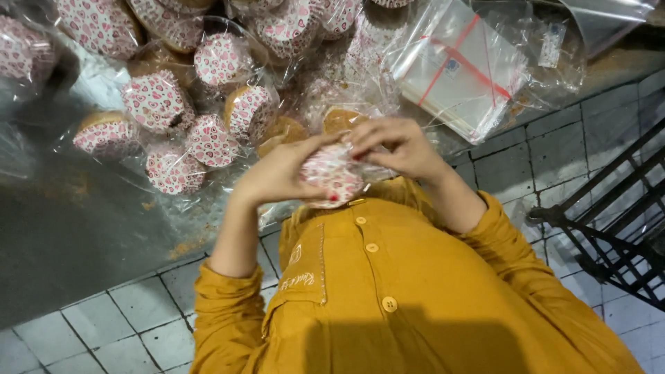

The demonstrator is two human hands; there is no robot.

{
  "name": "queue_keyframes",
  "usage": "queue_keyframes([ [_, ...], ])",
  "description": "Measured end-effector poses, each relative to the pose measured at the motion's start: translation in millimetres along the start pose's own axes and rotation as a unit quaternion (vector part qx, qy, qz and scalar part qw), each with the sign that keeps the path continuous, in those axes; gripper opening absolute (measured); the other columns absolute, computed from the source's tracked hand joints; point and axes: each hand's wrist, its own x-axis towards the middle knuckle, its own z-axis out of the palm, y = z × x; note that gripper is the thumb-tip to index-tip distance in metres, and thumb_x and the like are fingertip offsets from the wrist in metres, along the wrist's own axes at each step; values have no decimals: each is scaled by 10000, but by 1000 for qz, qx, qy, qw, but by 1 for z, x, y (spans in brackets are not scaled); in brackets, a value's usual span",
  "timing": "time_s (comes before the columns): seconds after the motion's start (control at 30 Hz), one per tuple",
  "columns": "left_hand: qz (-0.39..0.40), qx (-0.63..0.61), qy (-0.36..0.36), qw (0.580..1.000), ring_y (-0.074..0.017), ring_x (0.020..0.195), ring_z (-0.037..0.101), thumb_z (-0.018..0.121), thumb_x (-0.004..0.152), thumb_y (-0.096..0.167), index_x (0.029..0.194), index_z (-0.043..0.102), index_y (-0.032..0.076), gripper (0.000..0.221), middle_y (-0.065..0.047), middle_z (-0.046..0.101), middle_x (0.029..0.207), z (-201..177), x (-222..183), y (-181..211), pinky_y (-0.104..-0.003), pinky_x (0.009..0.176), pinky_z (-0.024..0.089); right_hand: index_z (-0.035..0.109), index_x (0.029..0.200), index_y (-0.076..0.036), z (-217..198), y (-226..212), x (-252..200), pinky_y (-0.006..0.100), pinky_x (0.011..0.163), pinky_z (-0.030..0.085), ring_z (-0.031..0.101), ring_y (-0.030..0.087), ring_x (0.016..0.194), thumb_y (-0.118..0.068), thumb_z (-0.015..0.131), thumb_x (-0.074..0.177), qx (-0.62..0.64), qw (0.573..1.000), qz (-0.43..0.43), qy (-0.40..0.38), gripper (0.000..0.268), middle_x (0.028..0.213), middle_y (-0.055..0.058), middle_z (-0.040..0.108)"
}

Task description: The person puts bread buns into plastic bags by hand and places the bagged buns onto a large metal table.

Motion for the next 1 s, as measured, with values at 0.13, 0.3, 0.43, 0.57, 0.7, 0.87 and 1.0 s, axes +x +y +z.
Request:
queue_keyframes([
  [0.13, 55, -113, 134, 983, -183, 1042, 739, 644, 965, 328, 1275, 594, 123, 375, -71, 711, 1166, -41, -63, -58, -244, 862, 651, 605, 1271, -87, -3, 5, 41, 222, 786, 658, 697, 170, 971, -228, 657, 1002, 32, 963, 212, 165, 308, 1153, 83, 672],
  [0.3, 57, -336, 555, 759, -453, 1489, 380, 709, 1064, 658, 1543, 354, 142, 788, -213, 362, 1603, -76, -126, -70, -604, 1227, 459, 382, 1482, 1, -6, 96, 97, 274, 893, 666, 662, 262, 1156, -369, 676, 887, 127, 878, 361, 286, 760, 1441, 212, 541],
  [0.43, -26, -366, 573, 733, -499, 1626, 262, 549, 1134, 92, 1633, 204, 216, 619, -196, 81, 1769, -48, -101, -24, -539, 1239, 579, 298, 1523, -55, 6, 160, 141, 484, 1115, 447, 458, 324, 1409, -515, 769, 763, 59, 858, 391, 327, 1006, 1538, 175, 448],
  [0.57, -115, -312, 479, 812, -171, 1041, 592, 601, 994, 185, 1542, 354, 146, 603, -110, 496, 1430, -20, -50, 14, -284, 945, 572, 122, 1574, 12, 16, 154, 164, 534, 1189, 338, 405, 368, 1442, -425, 842, 711, 57, 833, 419, 357, 1206, 1585, 220, 362],
  [0.7, -93, -358, 442, 817, -283, 1367, 503, 602, 1000, 238, 1499, 431, 94, 546, -159, 494, 1507, 1, -36, 18, -381, 1118, 517, 284, 1491, -6, 10, 161, 131, 364, 1052, 558, 599, 307, 1230, -141, 864, 764, 61, 855, 306, 415, 940, 1358, 188, 557],
  [0.87, -22, -95, 495, 863, -268, 1274, 579, 632, 1031, 217, 1325, 604, 104, 317, -138, 587, 1348, 1, -33, 32, -373, 1074, 544, 99, 1625, -230, -7, 56, 51, 690, 1227, 296, 234, 536, 1541, -447, 751, 949, -6, 951, 138, 276, 964, 1721, 152, 20],
  [1.0, 147, 69, 510, 844, -354, 1145, 584, 748, 966, 178, 1075, 802, 129, 132, -105, 661, 1177, -16, 0, 52, -480, 1011, 494, 44, 1683, -217, -6, 10, 6, 652, 1209, 228, 5, 494, 1563, -151, 734, 977, 151, 969, 87, 177, 989, 1738, 111, -104],
])
